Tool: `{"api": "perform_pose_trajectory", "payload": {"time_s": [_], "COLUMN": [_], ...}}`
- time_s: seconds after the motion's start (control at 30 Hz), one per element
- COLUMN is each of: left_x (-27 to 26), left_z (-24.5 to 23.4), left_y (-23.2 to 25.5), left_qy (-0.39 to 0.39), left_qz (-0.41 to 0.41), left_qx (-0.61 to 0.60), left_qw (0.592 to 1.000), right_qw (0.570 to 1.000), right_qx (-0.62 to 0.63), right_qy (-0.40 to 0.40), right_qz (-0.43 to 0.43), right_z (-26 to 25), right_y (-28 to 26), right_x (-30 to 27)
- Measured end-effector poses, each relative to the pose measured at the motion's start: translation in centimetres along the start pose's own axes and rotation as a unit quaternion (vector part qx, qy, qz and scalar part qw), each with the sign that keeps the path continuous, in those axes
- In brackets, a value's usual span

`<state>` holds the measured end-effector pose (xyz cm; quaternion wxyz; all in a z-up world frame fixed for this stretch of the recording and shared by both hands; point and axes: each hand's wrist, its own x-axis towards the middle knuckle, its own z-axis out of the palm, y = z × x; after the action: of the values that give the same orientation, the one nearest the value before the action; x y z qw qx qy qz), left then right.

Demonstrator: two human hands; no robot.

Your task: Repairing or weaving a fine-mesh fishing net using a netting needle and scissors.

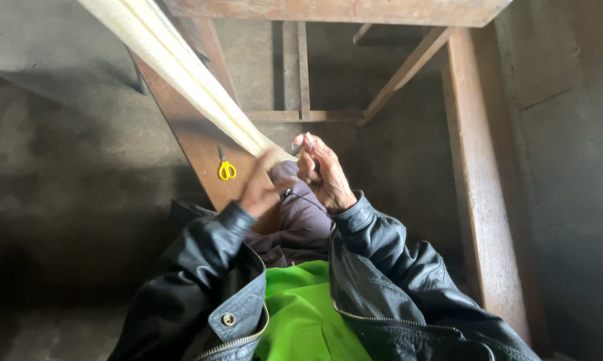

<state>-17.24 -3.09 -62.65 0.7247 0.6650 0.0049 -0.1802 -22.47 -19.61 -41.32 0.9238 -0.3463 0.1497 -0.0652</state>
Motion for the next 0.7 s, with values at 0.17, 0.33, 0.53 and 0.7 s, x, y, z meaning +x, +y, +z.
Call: {"api": "perform_pose_trajectory", "payload": {"time_s": [0.17,0.33,0.53,0.7], "left_x": [-3.6,-6.0,-4.3,-4.7], "left_z": [5.9,4.8,2.0,-4.2], "left_y": [3.8,3.3,2.6,2.0], "left_qy": [-0.139,-0.259,-0.18,-0.019], "left_qz": [-0.192,-0.002,-0.046,-0.053], "left_qx": [-0.275,0.164,0.23,0.055], "left_qw": [0.932,0.952,0.955,0.997], "right_qw": [1.0,0.999,0.985,0.898], "right_qx": [-0.01,-0.019,-0.085,-0.325], "right_qy": [-0.006,0.048,0.15,0.281], "right_qz": [0.018,-0.012,-0.012,-0.094], "right_z": [-0.9,-4.7,-17.8,-23.2], "right_y": [0.3,-0.6,3.1,-2.7], "right_x": [-0.7,-1.9,-2.5,-10.0]}}
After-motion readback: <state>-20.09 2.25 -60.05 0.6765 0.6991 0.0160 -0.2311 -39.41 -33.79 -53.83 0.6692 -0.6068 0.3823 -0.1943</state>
